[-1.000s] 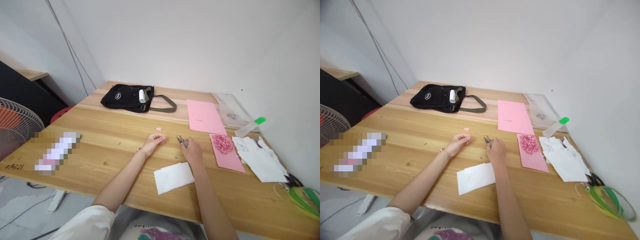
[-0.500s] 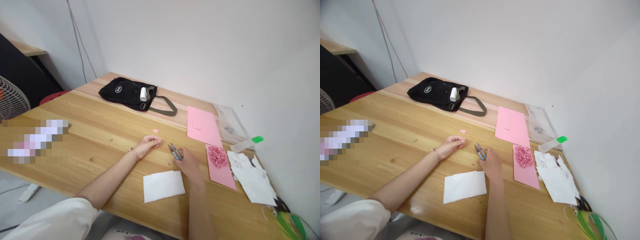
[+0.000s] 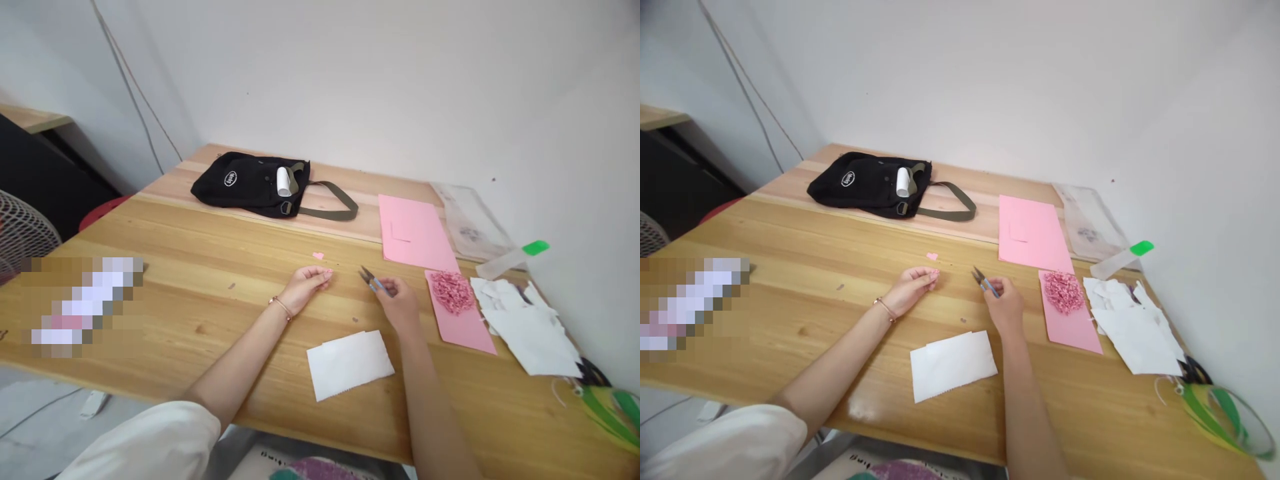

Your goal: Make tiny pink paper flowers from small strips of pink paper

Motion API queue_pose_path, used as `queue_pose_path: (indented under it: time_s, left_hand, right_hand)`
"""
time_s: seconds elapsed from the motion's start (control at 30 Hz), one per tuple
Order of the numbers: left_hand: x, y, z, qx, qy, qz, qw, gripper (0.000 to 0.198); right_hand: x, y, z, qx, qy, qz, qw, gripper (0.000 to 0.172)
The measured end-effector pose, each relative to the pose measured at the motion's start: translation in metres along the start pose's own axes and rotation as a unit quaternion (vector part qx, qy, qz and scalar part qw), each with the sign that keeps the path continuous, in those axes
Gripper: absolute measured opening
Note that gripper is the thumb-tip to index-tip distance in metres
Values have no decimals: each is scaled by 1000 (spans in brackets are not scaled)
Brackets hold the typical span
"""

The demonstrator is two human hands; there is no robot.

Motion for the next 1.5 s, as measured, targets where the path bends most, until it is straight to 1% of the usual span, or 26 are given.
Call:
queue_pose_path:
  time_s: [0.07,0.1,0.17,0.23,0.27,0.33,0.4,0.5,0.57,0.67,0.83,1.03,1.13,1.2,1.23,1.27,1.3,1.33,1.37,1.43,1.5]
  left_hand:
    - [0,-1,0,-8,-2,-4,1000,20]
    - [1,-1,0,-11,-2,-4,1000,19]
    - [1,-1,0,-14,-2,-2,1000,17]
    - [1,-2,0,-14,-1,0,1000,16]
    - [1,-2,0,-14,0,1,1000,16]
    - [1,-2,0,-12,4,3,1000,15]
    - [2,-2,0,-10,8,7,1000,15]
    - [2,-2,0,-10,10,9,1000,16]
    - [2,-2,0,-10,10,8,1000,16]
    - [2,-2,0,-7,11,5,1000,16]
    - [2,-3,0,-12,11,11,1000,15]
    - [1,-3,0,-6,17,10,1000,16]
    - [1,-2,0,-11,17,6,1000,16]
    - [0,-2,-1,-12,20,4,1000,16]
    - [0,-2,-1,-11,22,3,1000,17]
    - [0,-2,-1,-10,22,1,1000,17]
    - [0,-2,-1,-8,21,-1,1000,17]
    - [0,-2,0,-7,20,-2,1000,17]
    - [0,-3,0,-8,20,-1,1000,17]
    - [0,-3,0,-11,18,1,1000,16]
    - [0,-4,0,-16,13,1,1000,15]
  right_hand:
    - [1,-1,-1,133,26,-24,990,24]
    - [2,-2,-1,203,48,-33,977,27]
    - [2,-2,-2,323,98,-34,941,32]
    - [2,-1,-2,399,134,-19,907,34]
    - [2,0,-2,421,144,-7,895,34]
    - [2,2,-2,441,153,12,884,34]
    - [2,4,-3,446,152,23,882,33]
    - [2,7,-4,445,139,20,885,33]
    - [2,7,-3,457,125,11,881,32]
    - [3,6,-2,491,118,-4,863,29]
    - [7,5,-6,545,127,-27,828,19]
    - [8,9,-8,562,117,-6,819,17]
    - [9,10,-10,595,145,-9,790,14]
    - [11,10,-11,619,171,-29,766,14]
    - [11,9,-12,625,176,-42,759,14]
    - [11,7,-12,627,173,-57,758,14]
    - [11,5,-11,623,157,-70,763,14]
    - [11,2,-9,612,129,-81,776,13]
    - [9,-2,-6,594,91,-93,794,12]
    - [4,-11,3,532,7,-117,839,13]
    - [-2,-19,11,439,-44,-144,886,15]
Point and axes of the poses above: each hand's wrist, its own x-axis towards the middle knuckle, its own y-axis out of the palm, z = x × y, the point moved 3 cm from there along x, towards the middle knuckle, and after that the axes turned 4 degrees about x, right-handed, at the moved point
